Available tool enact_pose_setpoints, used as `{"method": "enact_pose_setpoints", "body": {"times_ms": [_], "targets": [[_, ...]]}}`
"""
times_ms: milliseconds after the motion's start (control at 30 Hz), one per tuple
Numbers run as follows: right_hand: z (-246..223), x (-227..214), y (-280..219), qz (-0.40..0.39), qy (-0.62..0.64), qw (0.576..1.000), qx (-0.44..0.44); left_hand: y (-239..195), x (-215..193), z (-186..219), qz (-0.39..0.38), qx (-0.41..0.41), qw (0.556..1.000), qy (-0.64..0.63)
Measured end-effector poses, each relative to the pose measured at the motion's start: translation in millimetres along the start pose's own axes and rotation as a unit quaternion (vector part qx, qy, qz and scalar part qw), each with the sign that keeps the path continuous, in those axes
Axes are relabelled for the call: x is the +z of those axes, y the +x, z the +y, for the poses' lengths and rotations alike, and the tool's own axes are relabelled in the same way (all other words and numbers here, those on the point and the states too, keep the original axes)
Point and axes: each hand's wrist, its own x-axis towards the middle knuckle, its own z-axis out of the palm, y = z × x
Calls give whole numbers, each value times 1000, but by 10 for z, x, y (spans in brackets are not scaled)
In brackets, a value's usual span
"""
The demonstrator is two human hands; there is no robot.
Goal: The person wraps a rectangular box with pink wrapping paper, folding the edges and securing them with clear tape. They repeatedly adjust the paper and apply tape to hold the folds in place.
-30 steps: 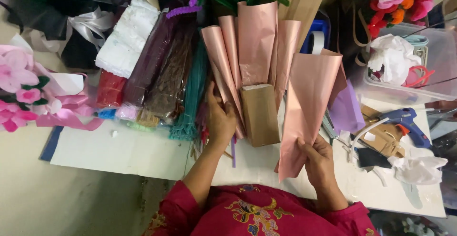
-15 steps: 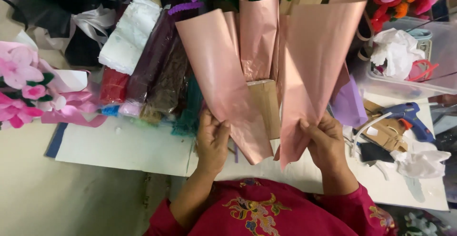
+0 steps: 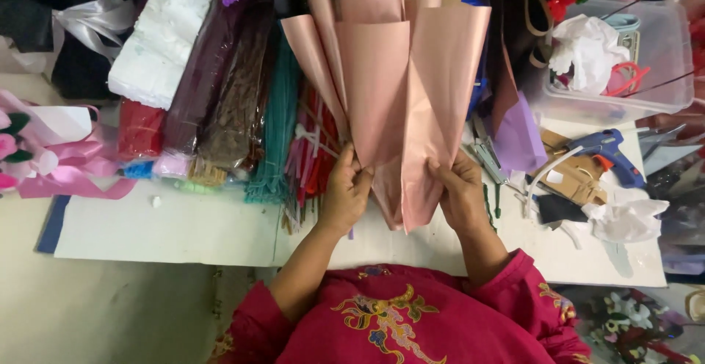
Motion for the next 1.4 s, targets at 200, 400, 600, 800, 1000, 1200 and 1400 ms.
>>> {"method": "enact_pose_setpoints", "body": {"times_ms": [200,400,600,800,1000,1200,1400], "targets": [[627,-640,19,-46,-18,998,24,-37,-50,-234,-7,21,1000,-6],[311,-287,-131,-60,-42,995,65,-106,-49,-271,-32,21,999,-22],[314,-218,-187,-60,-60,994,72,-174,55,-217,-46,72,996,-7],[400,-297,-238,-77,-68,993,59,-159,120,126,-37,117,992,27],[235,-108,-392,-91,-115,987,64,-243,140,352,-34,132,990,25],[-21,86,-442,-168,-94,976,97,-257,114,326,-45,114,992,-18],[44,12,-432,-162,-76,978,107,-280,113,274,-32,104,994,3]]}}
